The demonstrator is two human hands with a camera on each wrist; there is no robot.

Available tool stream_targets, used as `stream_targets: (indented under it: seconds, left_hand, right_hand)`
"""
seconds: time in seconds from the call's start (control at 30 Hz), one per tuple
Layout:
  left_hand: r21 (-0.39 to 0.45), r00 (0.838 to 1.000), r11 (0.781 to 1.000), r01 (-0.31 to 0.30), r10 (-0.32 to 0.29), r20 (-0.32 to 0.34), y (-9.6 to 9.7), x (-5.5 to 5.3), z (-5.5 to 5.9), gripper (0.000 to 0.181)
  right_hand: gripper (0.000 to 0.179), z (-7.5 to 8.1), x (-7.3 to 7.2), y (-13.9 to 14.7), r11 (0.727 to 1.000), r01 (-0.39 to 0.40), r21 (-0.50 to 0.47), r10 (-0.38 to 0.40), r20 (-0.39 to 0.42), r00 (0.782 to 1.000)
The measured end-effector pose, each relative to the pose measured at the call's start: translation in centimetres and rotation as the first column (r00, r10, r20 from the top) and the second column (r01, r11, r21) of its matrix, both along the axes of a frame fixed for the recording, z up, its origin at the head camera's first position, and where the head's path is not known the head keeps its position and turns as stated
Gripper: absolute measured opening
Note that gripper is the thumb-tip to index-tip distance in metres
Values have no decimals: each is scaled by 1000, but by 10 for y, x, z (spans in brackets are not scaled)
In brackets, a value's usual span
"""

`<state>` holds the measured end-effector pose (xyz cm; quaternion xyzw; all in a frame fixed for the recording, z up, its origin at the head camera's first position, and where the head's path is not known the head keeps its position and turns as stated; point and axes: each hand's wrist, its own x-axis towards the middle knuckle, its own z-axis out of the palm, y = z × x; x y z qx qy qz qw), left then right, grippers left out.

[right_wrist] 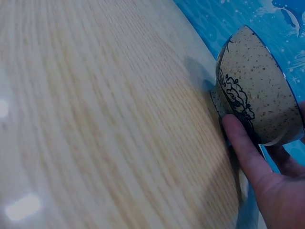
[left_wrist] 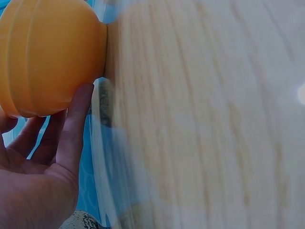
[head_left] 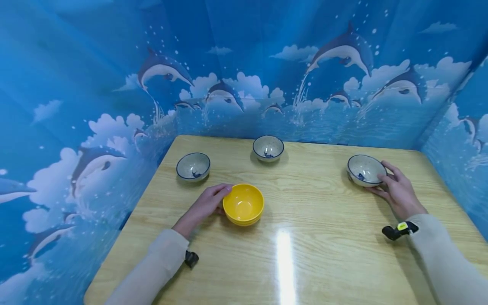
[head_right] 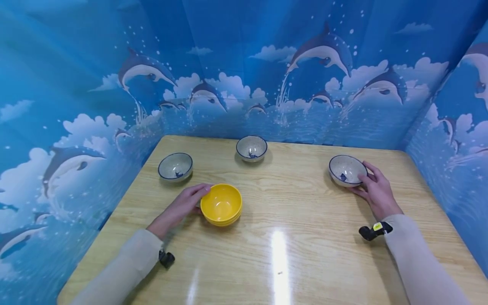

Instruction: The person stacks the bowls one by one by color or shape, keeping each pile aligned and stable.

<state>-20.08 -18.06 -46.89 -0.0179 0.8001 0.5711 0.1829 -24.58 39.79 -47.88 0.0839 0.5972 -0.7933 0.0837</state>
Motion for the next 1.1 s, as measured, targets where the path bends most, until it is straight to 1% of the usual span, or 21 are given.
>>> stream_targets:
  seconds: [0.17,0.3,0.37,0.43,0.6,0.67,0.97,1.1]
  left_hand:
    - [11,1000,1000,2,-2,1,0,1,1,58]
    - [12,1000,1000,5,-5,-3,-1,0,0,57]
    - [5,1000,1000,4,-4,-9,-1,0,0,57]
    - [-3,1000,1000,2,-2,-14,-1,0,0,57]
    - [-15,1000,1000,0,0,-14,-1,0,0,57]
    - [-15,1000,1000,0,0,-12,-1,0,0,57]
    - [-4,1000,1000,4,-4,-7,0,0,0,58]
    - [-2,1000,1000,1,-2,-6,0,0,0,59]
  right_hand:
    - [83,-1,4,-8,999,20,27,-20,-4,1000]
    - [83,-1,8,-16,1000,10,23,-10,-24,1000]
    - [83,-1,9,-19,1000,-6,30,7,-30,1000]
    - [82,0,10,-22,998,-26,57,26,-15,1000]
    - [79,1,15,-31,991,-83,104,87,-36,996]
    - [78,1,17,-34,990,-99,101,106,-64,992]
    - [71,1,28,-49,978,-162,132,172,-67,983]
    - [67,1,33,-56,971,-184,154,199,-93,976]
